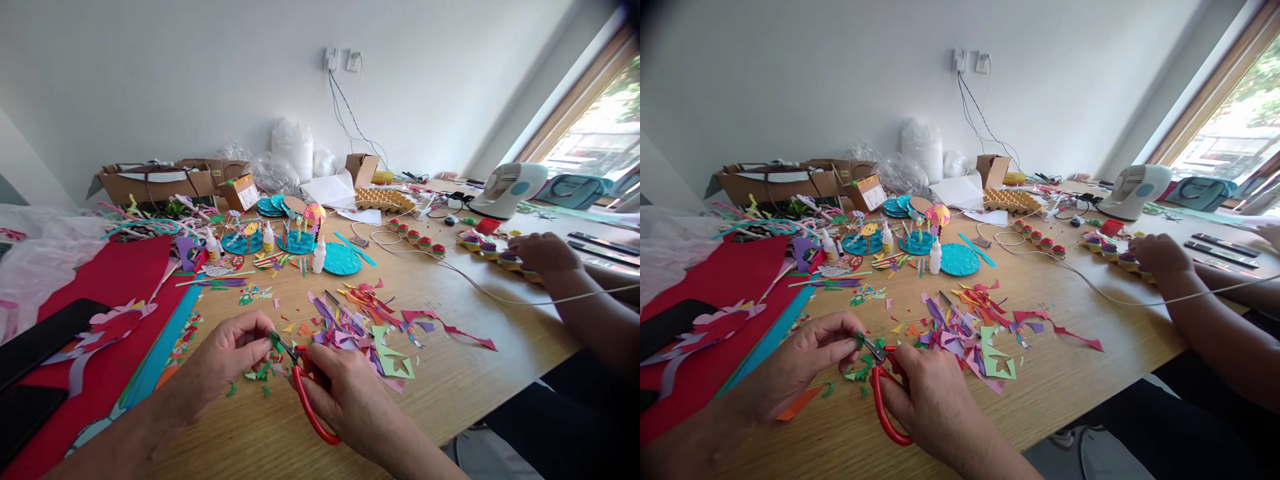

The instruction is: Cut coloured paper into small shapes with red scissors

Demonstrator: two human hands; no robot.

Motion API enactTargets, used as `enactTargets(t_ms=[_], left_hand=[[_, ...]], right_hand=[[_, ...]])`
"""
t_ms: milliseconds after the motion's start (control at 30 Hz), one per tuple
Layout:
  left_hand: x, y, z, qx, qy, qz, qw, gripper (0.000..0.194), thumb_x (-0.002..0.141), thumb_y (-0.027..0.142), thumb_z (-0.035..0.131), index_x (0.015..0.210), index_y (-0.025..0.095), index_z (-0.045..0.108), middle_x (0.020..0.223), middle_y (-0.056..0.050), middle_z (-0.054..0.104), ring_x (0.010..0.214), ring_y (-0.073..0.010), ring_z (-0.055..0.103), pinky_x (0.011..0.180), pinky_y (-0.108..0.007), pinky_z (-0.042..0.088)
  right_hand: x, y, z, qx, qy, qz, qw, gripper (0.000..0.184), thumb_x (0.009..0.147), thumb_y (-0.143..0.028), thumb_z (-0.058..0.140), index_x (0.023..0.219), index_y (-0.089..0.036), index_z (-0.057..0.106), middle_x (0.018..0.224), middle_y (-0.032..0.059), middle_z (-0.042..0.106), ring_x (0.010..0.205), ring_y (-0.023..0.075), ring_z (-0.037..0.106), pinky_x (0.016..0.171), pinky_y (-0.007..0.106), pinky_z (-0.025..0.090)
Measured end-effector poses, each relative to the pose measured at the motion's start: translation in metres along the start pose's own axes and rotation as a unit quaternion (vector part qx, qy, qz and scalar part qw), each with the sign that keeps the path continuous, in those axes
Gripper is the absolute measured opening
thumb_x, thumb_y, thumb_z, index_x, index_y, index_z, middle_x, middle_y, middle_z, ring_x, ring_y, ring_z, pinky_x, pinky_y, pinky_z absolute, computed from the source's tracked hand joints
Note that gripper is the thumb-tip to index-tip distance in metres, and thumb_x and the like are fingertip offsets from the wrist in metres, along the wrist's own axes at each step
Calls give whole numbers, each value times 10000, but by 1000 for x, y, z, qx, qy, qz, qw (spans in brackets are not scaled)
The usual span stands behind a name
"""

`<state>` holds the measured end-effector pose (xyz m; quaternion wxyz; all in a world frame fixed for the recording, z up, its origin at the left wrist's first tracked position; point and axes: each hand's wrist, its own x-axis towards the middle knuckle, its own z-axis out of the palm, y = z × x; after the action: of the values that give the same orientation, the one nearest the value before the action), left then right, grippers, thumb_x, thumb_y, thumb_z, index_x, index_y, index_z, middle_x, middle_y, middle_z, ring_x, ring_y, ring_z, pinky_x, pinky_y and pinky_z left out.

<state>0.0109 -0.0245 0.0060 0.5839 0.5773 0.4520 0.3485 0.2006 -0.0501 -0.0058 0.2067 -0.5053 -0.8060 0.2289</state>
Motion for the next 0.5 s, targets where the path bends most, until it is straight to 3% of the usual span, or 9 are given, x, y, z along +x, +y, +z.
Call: enactTargets(t_ms=[500], left_hand=[[0,-7,-2,-33,-5,7,999,81,763,250,557,730,177,546,573,58,504,542,-91,437,536,-222,339]], right_hand=[[2,-6,0,-10,-21,21,1000,199,820,-275,473,647,-188,427,523,-39,441,447,72,330,452,209,170]])
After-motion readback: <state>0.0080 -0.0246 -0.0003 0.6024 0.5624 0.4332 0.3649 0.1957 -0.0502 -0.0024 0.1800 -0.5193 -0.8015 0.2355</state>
